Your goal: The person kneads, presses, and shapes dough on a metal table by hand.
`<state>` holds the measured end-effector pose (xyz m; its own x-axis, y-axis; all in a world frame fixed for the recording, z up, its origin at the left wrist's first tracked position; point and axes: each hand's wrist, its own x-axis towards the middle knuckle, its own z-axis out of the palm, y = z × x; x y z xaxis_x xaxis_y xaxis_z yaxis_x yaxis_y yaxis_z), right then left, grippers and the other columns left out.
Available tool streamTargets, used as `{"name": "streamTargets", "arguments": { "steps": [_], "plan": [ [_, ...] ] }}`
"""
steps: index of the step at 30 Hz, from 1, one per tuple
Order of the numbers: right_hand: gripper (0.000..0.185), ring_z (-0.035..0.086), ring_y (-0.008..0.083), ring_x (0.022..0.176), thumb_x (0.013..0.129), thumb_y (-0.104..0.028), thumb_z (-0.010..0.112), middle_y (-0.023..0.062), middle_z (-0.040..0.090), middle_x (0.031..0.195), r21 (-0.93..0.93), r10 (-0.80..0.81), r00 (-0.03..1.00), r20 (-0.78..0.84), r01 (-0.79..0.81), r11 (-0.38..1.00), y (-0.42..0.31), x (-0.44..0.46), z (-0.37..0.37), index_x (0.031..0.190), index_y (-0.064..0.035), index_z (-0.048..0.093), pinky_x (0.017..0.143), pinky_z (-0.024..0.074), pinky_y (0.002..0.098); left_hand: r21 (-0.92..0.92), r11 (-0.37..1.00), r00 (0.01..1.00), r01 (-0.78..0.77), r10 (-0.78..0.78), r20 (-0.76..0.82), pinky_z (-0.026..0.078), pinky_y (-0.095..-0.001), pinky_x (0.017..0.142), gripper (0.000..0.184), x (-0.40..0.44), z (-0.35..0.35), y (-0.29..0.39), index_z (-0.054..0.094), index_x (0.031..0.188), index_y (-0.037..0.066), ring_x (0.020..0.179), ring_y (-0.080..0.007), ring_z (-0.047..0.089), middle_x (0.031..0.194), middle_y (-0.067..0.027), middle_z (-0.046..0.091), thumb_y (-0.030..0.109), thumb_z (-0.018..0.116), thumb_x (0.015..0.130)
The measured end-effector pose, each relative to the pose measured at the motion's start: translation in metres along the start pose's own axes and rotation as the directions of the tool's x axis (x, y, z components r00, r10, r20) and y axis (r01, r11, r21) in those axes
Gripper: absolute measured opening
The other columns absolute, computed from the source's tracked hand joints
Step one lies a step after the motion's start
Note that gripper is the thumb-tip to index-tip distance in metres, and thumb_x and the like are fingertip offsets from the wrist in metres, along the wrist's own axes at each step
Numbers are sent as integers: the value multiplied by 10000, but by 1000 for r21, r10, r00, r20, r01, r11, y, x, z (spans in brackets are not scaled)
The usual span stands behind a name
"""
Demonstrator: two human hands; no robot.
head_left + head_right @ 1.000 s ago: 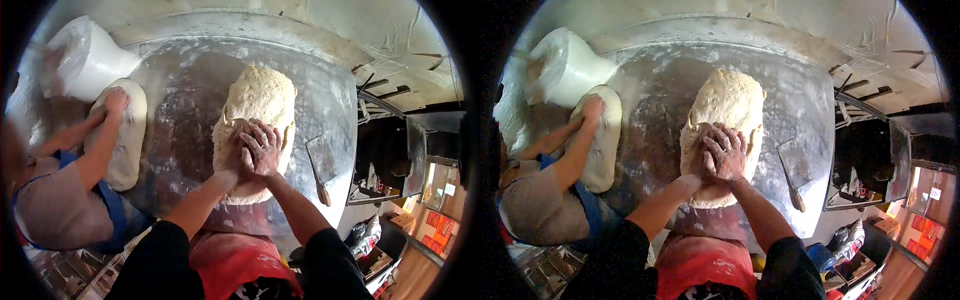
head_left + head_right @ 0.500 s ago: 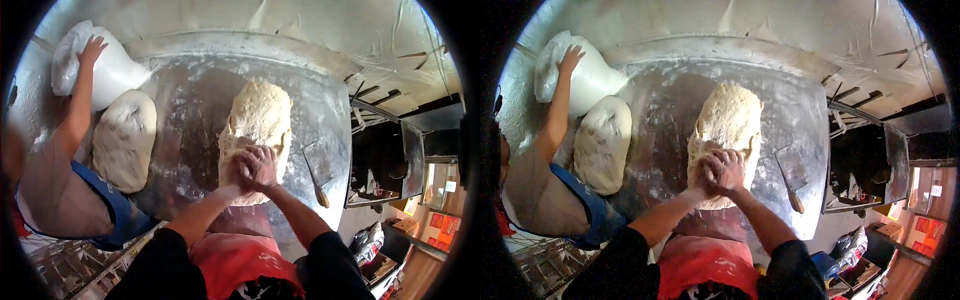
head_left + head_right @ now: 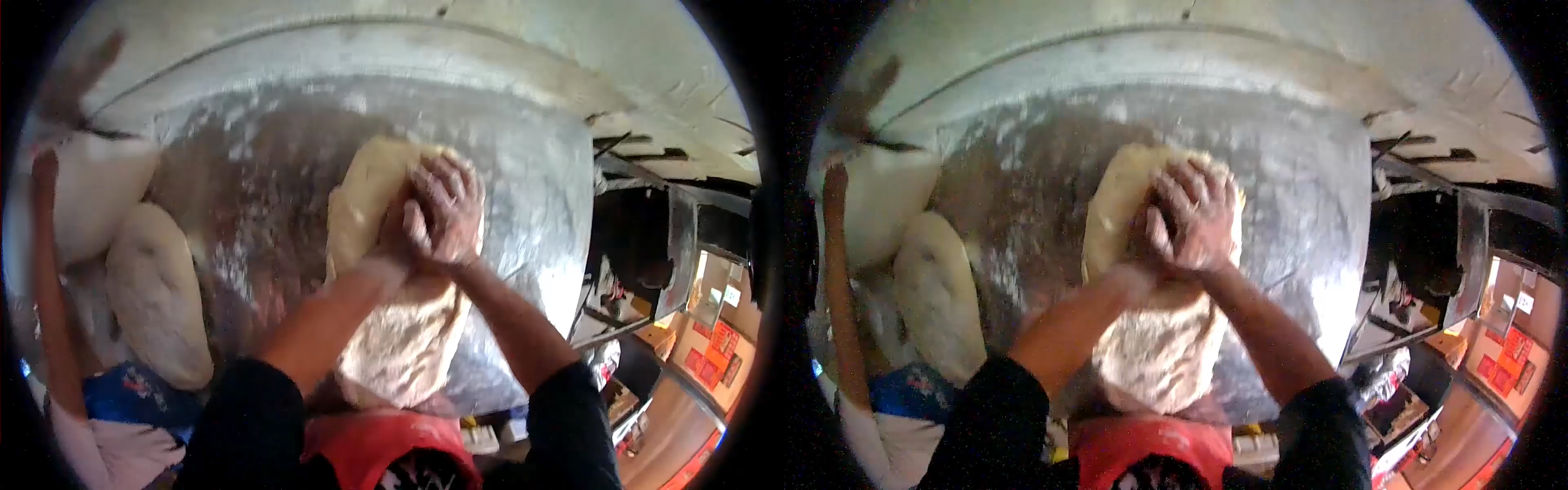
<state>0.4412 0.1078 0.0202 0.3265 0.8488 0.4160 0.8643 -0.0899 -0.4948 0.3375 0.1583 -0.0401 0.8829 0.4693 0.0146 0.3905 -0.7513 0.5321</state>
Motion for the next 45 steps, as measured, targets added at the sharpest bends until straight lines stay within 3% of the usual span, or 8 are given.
{"name": "streamTargets", "arguments": {
  "steps": [7,13,19,23,32,38,42,45],
  "plan": [
    [426,464,423,1330,879,-303,644,170,594,1378,67,117,993,14,-117,991,-27,-10,-18,1256,-108,673,1126,342,547,198,979,960,-39,-19,280,96,-474,1269,792,-6,-46,31,191,1607,47,1529,-348,167,1653,-164,202,402,501,970],
    [534,440,397,1372,815,-365,699,110,575,1425,22,129,988,83,-132,991,-72,-103,-28,1311,-171,671,1112,302,642,83,996,985,-34,19,174,128,-458,1258,760,-113,-9,41,220,1596,46,1509,-332,207,1633,-164,237,392,494,978],
    [453,487,400,1299,832,-283,647,145,612,1355,55,88,995,-38,-86,995,-67,-95,-28,1250,-113,687,1117,327,570,197,980,951,-36,-27,307,160,-442,1248,728,-80,-28,47,249,1585,45,1489,-316,247,1613,-163,273,382,487,986],
    [421,468,408,1333,904,-284,600,151,605,1364,147,211,968,137,-231,962,-88,-117,-48,1276,-104,679,1158,285,562,221,975,909,13,-104,404,181,-432,1241,707,-125,-43,78,268,1578,44,1476,-305,273,1600,-162,296,376,483,992],
    [515,483,385,1332,801,-272,665,114,592,1388,60,54,998,27,-55,997,-106,-182,-44,1294,-125,662,1102,339,592,251,964,928,84,-167,334,229,-408,1226,662,-182,-3,86,311,1561,42,1445,-282,332,1570,-161,349,361,472,1004],
    [531,457,382,1362,827,-278,668,121,598,1371,113,83,981,178,-104,988,-142,-215,-55,1345,-158,656,1157,274,624,280,909,720,307,-415,556,261,-393,1215,634,-216,-59,123,339,1550,40,1425,-266,372,1550,-161,384,351,465,1012],
    [585,465,389,1351,760,-297,715,112,580,1377,14,54,978,202,-58,998,-140,-220,-44,1339,-238,661,1159,259,636,377,896,873,237,-366,322,237,-475,1223,684,-245,13,94,347,1538,55,1421,-293,387,1535,-162,410,435,510,994],
    [594,448,397,1365,790,-333,711,144,559,1395,-21,1,986,167,2,1000,-142,-222,-49,1367,-215,635,1158,258,630,629,777,989,-32,-66,133,232,-512,1225,655,-257,14,96,390,1525,90,1406,-312,423,1530,-135,453,464,500,1000]
  ]
}}
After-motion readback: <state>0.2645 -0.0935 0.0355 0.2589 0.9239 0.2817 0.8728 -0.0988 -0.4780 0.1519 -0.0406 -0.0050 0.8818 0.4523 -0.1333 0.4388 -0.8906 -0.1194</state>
